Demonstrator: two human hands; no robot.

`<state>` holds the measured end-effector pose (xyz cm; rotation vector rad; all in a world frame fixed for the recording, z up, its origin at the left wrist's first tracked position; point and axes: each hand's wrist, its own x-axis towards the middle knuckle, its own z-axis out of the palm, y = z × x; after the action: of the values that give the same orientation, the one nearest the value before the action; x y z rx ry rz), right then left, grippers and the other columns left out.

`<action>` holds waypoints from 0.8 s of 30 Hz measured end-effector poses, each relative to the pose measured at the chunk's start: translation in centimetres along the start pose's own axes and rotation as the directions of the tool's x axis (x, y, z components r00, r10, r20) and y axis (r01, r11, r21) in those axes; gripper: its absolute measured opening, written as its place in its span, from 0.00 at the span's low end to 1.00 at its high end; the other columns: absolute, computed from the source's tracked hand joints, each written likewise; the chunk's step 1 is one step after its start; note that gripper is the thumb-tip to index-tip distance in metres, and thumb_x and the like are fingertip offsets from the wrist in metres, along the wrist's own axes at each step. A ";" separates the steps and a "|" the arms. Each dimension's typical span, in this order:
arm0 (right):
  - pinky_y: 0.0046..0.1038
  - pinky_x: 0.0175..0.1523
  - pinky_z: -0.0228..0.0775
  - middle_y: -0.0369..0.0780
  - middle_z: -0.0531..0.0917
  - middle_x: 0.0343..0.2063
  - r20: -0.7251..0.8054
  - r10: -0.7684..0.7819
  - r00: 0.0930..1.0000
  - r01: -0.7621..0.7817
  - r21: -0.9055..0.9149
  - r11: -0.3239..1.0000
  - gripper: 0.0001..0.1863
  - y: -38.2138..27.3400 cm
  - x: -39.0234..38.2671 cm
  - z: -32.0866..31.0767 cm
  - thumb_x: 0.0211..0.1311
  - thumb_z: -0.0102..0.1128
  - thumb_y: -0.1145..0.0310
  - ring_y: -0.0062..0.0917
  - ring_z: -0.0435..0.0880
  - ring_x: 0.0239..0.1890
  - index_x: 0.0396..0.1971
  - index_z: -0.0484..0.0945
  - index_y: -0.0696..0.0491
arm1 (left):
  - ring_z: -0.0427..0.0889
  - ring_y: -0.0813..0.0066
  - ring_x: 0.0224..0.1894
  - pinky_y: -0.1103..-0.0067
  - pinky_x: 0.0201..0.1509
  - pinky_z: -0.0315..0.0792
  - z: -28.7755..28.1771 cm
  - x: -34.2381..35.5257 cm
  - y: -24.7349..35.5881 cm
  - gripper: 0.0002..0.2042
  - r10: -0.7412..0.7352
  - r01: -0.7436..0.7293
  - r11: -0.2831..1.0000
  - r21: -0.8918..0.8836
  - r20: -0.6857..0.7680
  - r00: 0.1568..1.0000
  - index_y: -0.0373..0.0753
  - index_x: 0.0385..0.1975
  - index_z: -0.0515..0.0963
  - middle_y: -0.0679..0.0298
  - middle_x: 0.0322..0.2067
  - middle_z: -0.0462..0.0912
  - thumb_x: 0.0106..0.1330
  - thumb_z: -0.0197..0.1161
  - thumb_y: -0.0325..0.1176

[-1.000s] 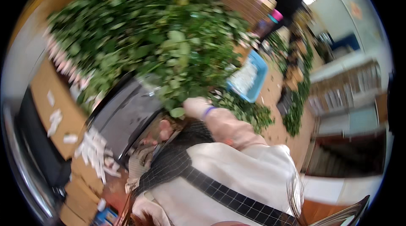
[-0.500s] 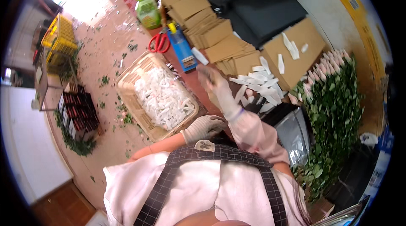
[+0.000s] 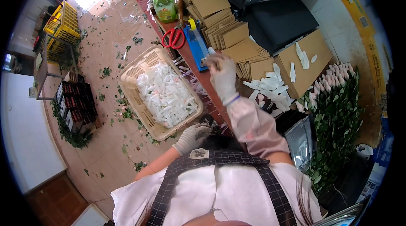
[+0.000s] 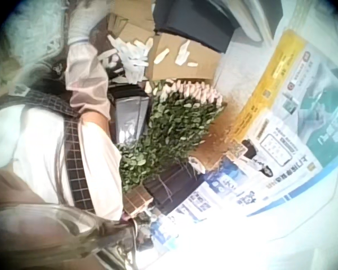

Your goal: The person picks up pink roses from a large pile, places them individually into a black corrugated box, secures them with a cardboard insert, wraps the box in clear plastic, and staples it closed.

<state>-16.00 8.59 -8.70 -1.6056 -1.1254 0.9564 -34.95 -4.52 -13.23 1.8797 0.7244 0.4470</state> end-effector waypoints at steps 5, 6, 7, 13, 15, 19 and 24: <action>0.19 0.29 0.67 0.34 0.80 0.23 0.032 0.434 0.901 -0.382 0.536 0.753 0.06 2.6 -1.5 1.4 0.53 0.54 0.77 0.16 0.75 0.23 0.27 0.80 0.57 | 0.77 0.55 0.43 0.69 0.49 0.71 -0.1 -0.5 -0.9 0.09 -0.133 0.130 0.989 -0.070 -0.039 0.990 0.36 0.36 0.78 0.55 0.38 0.80 0.55 0.58 0.26; 0.19 0.28 0.66 0.34 0.80 0.22 0.128 0.496 0.859 -0.468 0.589 0.659 0.04 1.5 -1.1 1.2 0.52 0.57 0.75 0.16 0.74 0.22 0.26 0.80 0.56 | 0.77 0.56 0.43 0.69 0.49 0.71 -0.2 -0.3 -1.0 0.09 -0.132 0.129 0.987 -0.099 -0.019 0.991 0.36 0.36 0.78 0.54 0.38 0.80 0.55 0.58 0.25; 0.21 0.29 0.65 0.35 0.80 0.21 0.163 0.419 0.894 -0.447 0.419 0.791 0.04 3.9 -0.4 1.6 0.51 0.59 0.73 0.18 0.75 0.22 0.25 0.81 0.54 | 0.77 0.56 0.43 0.70 0.49 0.71 0.1 0.3 -0.9 0.09 -0.116 0.118 0.984 -0.134 0.023 0.993 0.36 0.36 0.78 0.54 0.39 0.79 0.55 0.57 0.24; 0.25 0.42 0.69 0.39 0.83 0.26 0.233 0.306 0.923 -0.371 0.327 0.869 0.07 0.9 -6.8 1.5 0.52 0.58 0.76 0.23 0.79 0.35 0.32 0.79 0.56 | 0.77 0.67 0.45 0.77 0.51 0.70 0.6 2.3 -1.0 0.10 -0.190 0.190 0.982 0.005 0.036 0.981 0.35 0.39 0.78 0.57 0.43 0.77 0.58 0.58 0.22; 0.24 0.43 0.69 0.39 0.81 0.33 0.032 -0.125 0.992 0.123 0.067 0.990 0.08 -4.8 -10.1 -7.9 0.52 0.56 0.78 0.22 0.78 0.36 0.33 0.78 0.54 | 0.76 0.71 0.45 0.77 0.51 0.69 1.2 3.3 -2.5 0.11 -0.053 0.059 0.984 -0.166 0.042 0.998 0.34 0.43 0.76 0.60 0.44 0.76 0.61 0.57 0.23; 0.26 0.44 0.72 0.41 0.77 0.36 0.097 -0.234 0.967 0.253 -0.334 0.908 0.10 -6.4 -17.4 -26.6 0.49 0.57 0.72 0.26 0.77 0.38 0.33 0.78 0.55 | 0.76 0.63 0.47 0.74 0.53 0.68 0.8 6.1 0.7 0.10 -0.119 0.151 0.961 -0.233 0.144 0.982 0.33 0.41 0.76 0.53 0.43 0.77 0.61 0.55 0.26; 0.25 0.36 0.71 0.39 0.79 0.28 0.116 0.271 0.956 -0.175 -0.514 0.839 0.08 -5.6 -22.5 -35.7 0.48 0.57 0.77 0.25 0.79 0.33 0.30 0.79 0.54 | 0.77 0.63 0.45 0.74 0.49 0.70 2.5 10.4 4.7 0.10 0.059 -0.007 0.987 -0.164 0.316 0.947 0.34 0.40 0.77 0.55 0.41 0.78 0.60 0.55 0.27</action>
<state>9.60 -20.88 8.22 -2.1419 -1.4195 1.0357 -24.37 -0.74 -10.09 1.7586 0.4265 0.2054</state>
